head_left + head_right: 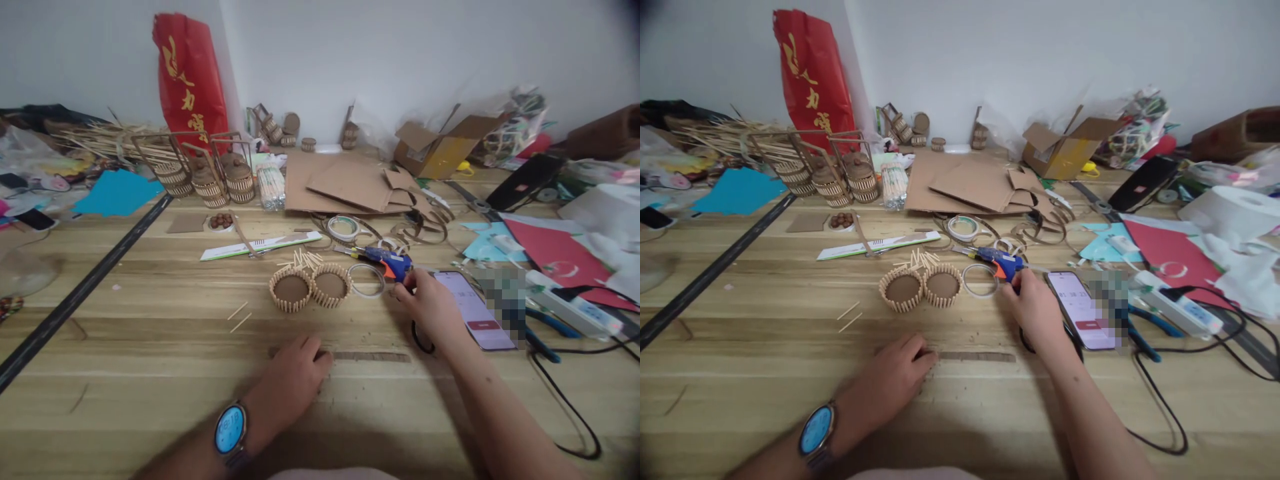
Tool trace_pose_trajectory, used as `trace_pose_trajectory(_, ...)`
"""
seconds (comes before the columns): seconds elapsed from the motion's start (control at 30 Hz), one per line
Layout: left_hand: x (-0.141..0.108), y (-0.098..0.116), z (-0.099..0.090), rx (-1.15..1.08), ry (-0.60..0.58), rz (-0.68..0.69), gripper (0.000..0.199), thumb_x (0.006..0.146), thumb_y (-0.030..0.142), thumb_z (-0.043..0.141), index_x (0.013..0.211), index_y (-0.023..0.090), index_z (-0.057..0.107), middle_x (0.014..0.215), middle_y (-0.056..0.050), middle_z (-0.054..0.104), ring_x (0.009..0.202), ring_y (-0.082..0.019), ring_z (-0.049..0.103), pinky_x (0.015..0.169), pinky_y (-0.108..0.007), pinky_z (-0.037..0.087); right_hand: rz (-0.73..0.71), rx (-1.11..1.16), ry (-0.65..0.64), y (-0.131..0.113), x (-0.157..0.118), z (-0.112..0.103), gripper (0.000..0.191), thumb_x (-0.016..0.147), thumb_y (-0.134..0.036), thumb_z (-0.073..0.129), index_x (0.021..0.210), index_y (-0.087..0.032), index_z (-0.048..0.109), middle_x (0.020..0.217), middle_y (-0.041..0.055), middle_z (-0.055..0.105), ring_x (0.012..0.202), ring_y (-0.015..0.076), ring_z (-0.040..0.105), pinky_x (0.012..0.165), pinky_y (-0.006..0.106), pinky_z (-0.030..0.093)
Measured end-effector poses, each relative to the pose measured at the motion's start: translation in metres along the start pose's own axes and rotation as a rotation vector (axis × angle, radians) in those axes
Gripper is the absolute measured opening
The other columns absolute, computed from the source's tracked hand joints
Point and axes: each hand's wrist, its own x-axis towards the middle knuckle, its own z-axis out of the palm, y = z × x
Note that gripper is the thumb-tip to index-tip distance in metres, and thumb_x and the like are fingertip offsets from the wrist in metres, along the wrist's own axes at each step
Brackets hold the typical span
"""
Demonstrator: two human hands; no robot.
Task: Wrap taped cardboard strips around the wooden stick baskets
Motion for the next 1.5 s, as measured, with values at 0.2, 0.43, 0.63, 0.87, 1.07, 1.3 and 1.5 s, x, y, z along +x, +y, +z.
trace_pose_trajectory(0.2,0.001,0.0,0.0,0.015,0.0,-0.001,0.02,0.095,0.008,0.045,0.097,0.019,0.062,0.101,-0.005,0.06,0.091,-0.019,0.056,0.076,-0.029,0.045,0.034,-0.084,0.003,-0.005,0.027,0.007,0.01,0.085,-0.026,0.05,0.084,-0.019,0.056,0.077,0.0083,0.065,0.066,0.0197,0.057,0.057,0.029,0.029)
trace_pose_trajectory(0.43,0.0,-0.001,0.002,0.022,0.015,0.005,0.021,0.096,0.008,0.044,0.096,0.019,0.062,0.1,-0.005,0.06,0.091,-0.019,0.056,0.077,-0.029,0.046,0.046,-0.16,-0.025,-0.006,0.03,0.017,0.018,0.09,-0.024,0.046,0.095,-0.013,0.06,0.087,0.0138,0.068,0.068,0.0201,0.06,0.056,0.029,0.03)
trace_pose_trajectory(0.63,0.0,0.0,0.002,0.013,0.012,0.011,0.021,0.096,0.007,0.045,0.096,0.018,0.063,0.1,-0.005,0.06,0.091,-0.02,0.056,0.077,-0.029,0.045,0.025,-0.19,-0.018,-0.01,0.025,0.011,0.021,0.093,-0.031,0.047,0.095,-0.014,0.059,0.092,0.0135,0.065,0.071,0.021,0.061,0.06,0.03,0.036)
trace_pose_trajectory(0.87,0.0,0.0,0.003,0.017,0.027,0.019,0.02,0.095,0.006,0.045,0.095,0.018,0.062,0.1,-0.006,0.06,0.09,-0.02,0.056,0.076,-0.03,0.045,-0.029,-0.23,0.056,-0.01,0.019,0.006,0.028,0.094,-0.037,0.045,0.097,-0.013,0.059,0.097,0.0167,0.06,0.071,0.0239,0.059,0.059,0.032,0.038)
trace_pose_trajectory(1.07,0.0,0.0,0.003,0.025,0.029,0.025,0.019,0.094,0.007,0.046,0.096,0.018,0.062,0.099,-0.005,0.06,0.09,-0.02,0.056,0.076,-0.03,0.046,-0.246,-0.237,0.091,-0.013,0.008,0.003,0.027,0.095,-0.032,0.045,0.096,-0.012,0.064,0.096,0.0173,0.063,0.091,0.029,0.057,0.079,0.038,0.041)
trace_pose_trajectory(1.3,0.0,0.0,0.002,0.044,0.016,0.043,0.014,0.094,0.01,0.05,0.098,0.018,0.061,0.101,-0.005,0.06,0.092,-0.022,0.058,0.078,-0.033,0.05,-0.535,-0.188,-0.015,-0.017,-0.015,0.023,0.013,0.089,-0.028,0.059,0.093,-0.021,0.069,0.093,0.0067,0.071,0.09,0.0245,0.058,0.076,0.034,0.037)
trace_pose_trajectory(1.5,0.001,0.002,0.0,0.037,0.033,0.049,0.013,0.094,0.01,0.052,0.1,0.018,0.06,0.101,-0.006,0.062,0.092,-0.024,0.059,0.078,-0.037,0.052,-0.595,-0.189,0.049,-0.012,-0.013,0.029,0.011,0.091,-0.026,0.058,0.089,-0.02,0.067,0.089,0.0068,0.07,0.087,0.0241,0.055,0.074,0.035,0.033)
